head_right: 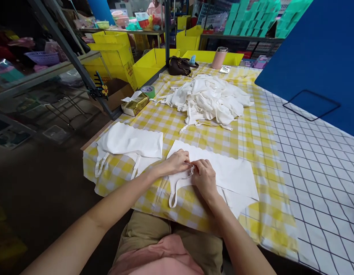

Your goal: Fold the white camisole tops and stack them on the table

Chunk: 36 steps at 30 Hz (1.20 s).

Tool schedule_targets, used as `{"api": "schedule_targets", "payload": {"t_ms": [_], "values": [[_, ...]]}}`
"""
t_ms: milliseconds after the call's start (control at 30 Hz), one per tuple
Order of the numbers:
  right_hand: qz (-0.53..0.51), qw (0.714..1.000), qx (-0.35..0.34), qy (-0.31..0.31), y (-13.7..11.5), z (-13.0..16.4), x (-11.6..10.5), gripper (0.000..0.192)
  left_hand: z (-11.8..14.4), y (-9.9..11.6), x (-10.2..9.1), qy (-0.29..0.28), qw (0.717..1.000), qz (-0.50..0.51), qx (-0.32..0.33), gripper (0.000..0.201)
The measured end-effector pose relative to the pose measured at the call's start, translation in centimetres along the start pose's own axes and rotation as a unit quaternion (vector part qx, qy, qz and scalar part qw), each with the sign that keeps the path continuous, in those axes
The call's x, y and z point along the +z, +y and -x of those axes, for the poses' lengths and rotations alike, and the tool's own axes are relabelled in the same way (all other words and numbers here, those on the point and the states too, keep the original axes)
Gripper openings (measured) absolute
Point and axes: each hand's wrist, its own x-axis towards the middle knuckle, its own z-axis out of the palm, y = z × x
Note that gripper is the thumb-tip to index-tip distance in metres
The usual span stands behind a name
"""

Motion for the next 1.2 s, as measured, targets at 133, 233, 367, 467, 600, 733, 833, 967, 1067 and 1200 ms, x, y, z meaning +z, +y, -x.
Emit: {"api": "schedule_targets", "payload": {"t_ms": [133,233,367,467,600,733,833,967,1067,1200], "values": [[0.037,0.998,-0.046,-0.030,0.2,0.2,-0.4,0.023,0.1,-0.2,0.2,0.012,1.000,0.012,0.007,0.014],[0.036,0.997,-0.050,-0.044,-0.1,0.8,-0.9,0.023,0.5,-0.3,-0.1,0.017,0.999,0.031,0.020,0.014],[-0.006,0.999,-0.034,-0.024,-1.4,2.4,-1.3,0.026,1.1,-0.7,-1.2,-0.018,0.996,0.078,0.040,0.017],[-0.042,0.998,-0.027,-0.032,-2.6,3.7,-1.6,0.027,1.5,-0.7,-2.2,-0.063,0.992,0.103,0.027,0.022],[-0.060,0.995,-0.046,-0.067,-3.7,4.7,-2.2,0.025,1.4,-0.4,-3.2,-0.088,0.987,0.130,-0.019,0.027],[-0.056,0.985,-0.096,-0.129,-4.9,5.8,-3.2,0.023,1.6,-0.2,-3.6,-0.113,0.983,0.143,-0.031,0.032],[-0.040,0.968,-0.134,-0.207,-5.5,6.7,-4.2,0.025,2.3,-0.6,-3.6,-0.079,0.985,0.154,-0.007,0.037],[-0.013,0.985,-0.094,-0.145,-2.6,6.5,-6.2,0.028,3.0,-2.0,-3.5,0.111,0.984,0.117,-0.082,0.031],[0.063,0.995,0.081,0.002,2.9,4.9,-8.3,0.023,2.3,-3.0,-3.8,0.197,0.964,0.046,-0.172,0.023],[0.185,0.937,0.296,0.035,9.6,2.3,-10.6,0.014,0.2,-3.2,-3.8,0.148,0.950,-0.032,-0.272,0.021]]}}
